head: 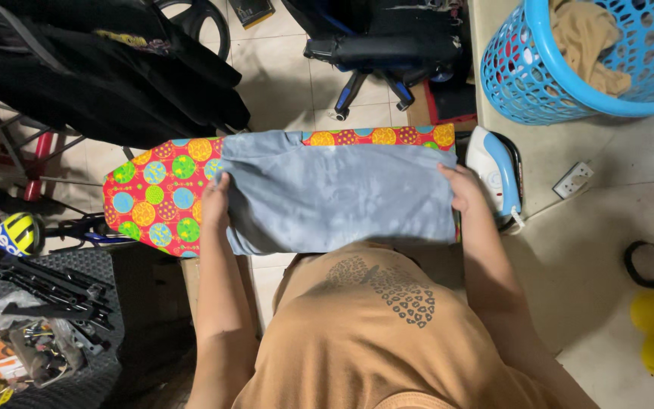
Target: The person irons a gray shirt on an ironing board, then hangs it on a green hanger. Next, they iron a tan t-shirt on the same board. The scene is a cluttered indoor room with a bicycle and laundry basket visible.
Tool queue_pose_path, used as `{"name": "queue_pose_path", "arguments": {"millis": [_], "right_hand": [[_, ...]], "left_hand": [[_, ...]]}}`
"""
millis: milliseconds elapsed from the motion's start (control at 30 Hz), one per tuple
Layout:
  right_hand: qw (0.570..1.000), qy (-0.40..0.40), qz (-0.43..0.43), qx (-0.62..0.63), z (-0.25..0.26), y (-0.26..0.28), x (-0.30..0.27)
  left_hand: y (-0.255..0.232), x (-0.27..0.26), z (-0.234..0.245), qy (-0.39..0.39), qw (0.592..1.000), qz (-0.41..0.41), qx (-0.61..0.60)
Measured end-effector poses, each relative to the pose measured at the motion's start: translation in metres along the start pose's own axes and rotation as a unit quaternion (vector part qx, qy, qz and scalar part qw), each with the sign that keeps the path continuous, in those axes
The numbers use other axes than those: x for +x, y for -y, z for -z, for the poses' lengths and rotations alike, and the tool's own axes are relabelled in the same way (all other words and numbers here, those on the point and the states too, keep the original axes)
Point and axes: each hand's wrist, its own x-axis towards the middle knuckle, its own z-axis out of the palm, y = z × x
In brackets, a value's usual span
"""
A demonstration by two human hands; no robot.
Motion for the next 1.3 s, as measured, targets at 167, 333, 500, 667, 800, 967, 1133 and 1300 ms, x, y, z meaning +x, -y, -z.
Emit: {"name": "queue_pose_path", "arguments": {"millis": [167, 333, 500, 667, 800, 967, 1133, 1300], "right_hand": [[0.983, 0.075, 0.117, 0.117, -0.003, 0.029, 0.023], [0.979, 0.057, 0.166, 0.099, -0.018, 0.07, 0.051], [0.985, 0.01, 0.162, 0.056, -0.043, 0.104, 0.079], [0.974, -0.054, 0.22, 0.001, -0.072, 0.129, 0.108], [0.964, -0.062, 0.26, -0.001, -0.096, 0.138, 0.133], [0.927, -0.107, 0.343, -0.106, -0.112, 0.131, 0.162], [0.839, -0.203, 0.304, -0.402, -0.103, 0.114, 0.157], [0.736, -0.23, 0.238, -0.591, -0.091, 0.092, 0.125]], "left_hand": [[-0.043, 0.019, -0.004, -0.013, 0.998, -0.058, -0.035], [-0.07, 0.049, -0.013, -0.015, 0.996, -0.093, -0.002], [-0.071, 0.098, -0.018, -0.051, 0.981, -0.166, 0.088], [-0.063, 0.134, -0.019, -0.12, 0.958, -0.194, 0.172], [-0.062, 0.142, -0.014, -0.198, 0.909, -0.214, 0.297], [-0.059, 0.14, -0.006, -0.226, 0.892, -0.099, 0.38], [-0.052, 0.129, 0.004, -0.254, 0.868, -0.116, 0.41], [-0.044, 0.117, 0.006, -0.282, 0.852, -0.132, 0.42]]}}
